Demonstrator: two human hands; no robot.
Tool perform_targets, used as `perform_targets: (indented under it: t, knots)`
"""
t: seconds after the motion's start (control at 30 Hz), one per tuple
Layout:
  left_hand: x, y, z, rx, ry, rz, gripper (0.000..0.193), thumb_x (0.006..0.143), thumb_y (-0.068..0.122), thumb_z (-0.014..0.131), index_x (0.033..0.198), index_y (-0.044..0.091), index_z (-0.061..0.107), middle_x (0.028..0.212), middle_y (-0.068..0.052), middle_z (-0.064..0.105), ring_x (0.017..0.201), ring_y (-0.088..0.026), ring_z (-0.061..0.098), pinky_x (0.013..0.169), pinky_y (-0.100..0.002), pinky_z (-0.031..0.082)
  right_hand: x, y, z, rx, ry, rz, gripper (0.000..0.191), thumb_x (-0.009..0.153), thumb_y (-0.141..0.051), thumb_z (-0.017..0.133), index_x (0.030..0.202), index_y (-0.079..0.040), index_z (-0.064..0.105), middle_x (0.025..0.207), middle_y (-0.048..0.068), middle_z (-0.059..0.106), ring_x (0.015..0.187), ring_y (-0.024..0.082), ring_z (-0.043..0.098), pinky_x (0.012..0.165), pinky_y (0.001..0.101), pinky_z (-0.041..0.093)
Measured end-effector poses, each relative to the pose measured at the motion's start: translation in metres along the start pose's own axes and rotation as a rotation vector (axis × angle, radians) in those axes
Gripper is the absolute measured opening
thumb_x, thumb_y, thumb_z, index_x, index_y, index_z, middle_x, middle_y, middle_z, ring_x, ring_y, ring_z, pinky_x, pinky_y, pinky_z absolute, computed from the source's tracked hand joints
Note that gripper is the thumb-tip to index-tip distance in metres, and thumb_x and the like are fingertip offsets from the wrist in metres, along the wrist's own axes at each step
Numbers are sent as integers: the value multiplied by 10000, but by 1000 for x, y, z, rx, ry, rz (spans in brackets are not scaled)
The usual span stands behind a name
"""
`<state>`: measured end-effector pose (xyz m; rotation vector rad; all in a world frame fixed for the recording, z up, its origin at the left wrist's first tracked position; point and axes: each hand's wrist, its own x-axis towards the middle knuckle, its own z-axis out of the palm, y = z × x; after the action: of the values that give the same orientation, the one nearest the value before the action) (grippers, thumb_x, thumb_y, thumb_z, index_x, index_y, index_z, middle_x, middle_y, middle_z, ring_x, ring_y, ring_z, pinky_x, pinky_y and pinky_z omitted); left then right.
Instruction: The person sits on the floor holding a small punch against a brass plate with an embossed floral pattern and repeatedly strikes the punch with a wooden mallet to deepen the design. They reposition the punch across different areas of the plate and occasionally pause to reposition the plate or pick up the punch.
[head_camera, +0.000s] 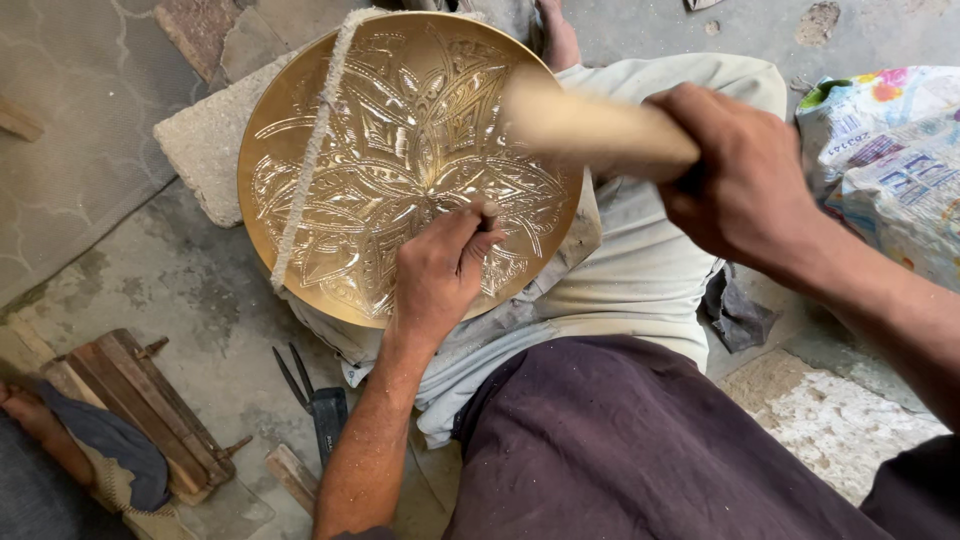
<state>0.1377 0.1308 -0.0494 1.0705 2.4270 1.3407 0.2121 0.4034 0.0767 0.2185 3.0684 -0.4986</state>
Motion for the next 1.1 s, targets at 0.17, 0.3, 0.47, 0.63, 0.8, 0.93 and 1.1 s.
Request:
perform_targets:
  t: [0.17,0.3,0.47,0.63,0.8,0.93,1.1]
  knots:
    - [-2,2,0,29,-27,-32,229,1002,255,675,1189,123,669,919,-49,745,807,-175,759,625,-308,611,-6,-3,-3,-421,34,-169,199,939,-46,744,1111,-103,660,853,92,677,791,283,659,767,451,509]
    - [0,1,1,-2,-24,26,236,1035,190,631,1257,111,650,1009,-48,761,901,-169,777,699,-291,633,-6,2,-2,180,-69,163,339,864,-103,729,1169,-71,585,916,95,662,831,269,668,755,439,508]
    - [-1,3,-4,-6,-34,8,202,1019,200,674,1201,113,660,1001,-50,765,883,-174,774,717,-314,627,-8,-1,3,-7,98,-114,354,791,1,683,1136,-44,614,940,163,682,840,359,665,757,479,486]
    - [-3,4,-4,18,-34,-4,257,979,236,703,1203,111,683,938,-74,744,819,-190,753,653,-338,609,-10,-3,0,-125,42,-49,250,922,-87,733,1152,-47,643,880,143,679,745,318,645,690,460,498]
    - [-3,-3,0,15,-76,30,253,1048,246,603,1259,115,651,997,-29,763,876,-153,761,675,-300,618,-10,1,4,135,-48,210,281,911,-155,742,1139,-105,586,874,82,687,749,257,694,679,444,573]
    - [-9,-3,-2,-18,-33,11,249,1056,298,624,1236,127,647,999,-35,760,870,-145,771,702,-285,631,-14,2,8,-78,11,-40,259,923,-82,739,1161,-80,636,962,134,703,852,307,705,790,458,571]
    - [-7,1,0,30,-28,17,264,1013,280,653,1210,107,676,982,-68,757,836,-177,753,665,-298,622,-11,-1,5,38,37,-22,301,850,-68,747,1120,-19,624,934,182,699,816,375,686,715,471,548]
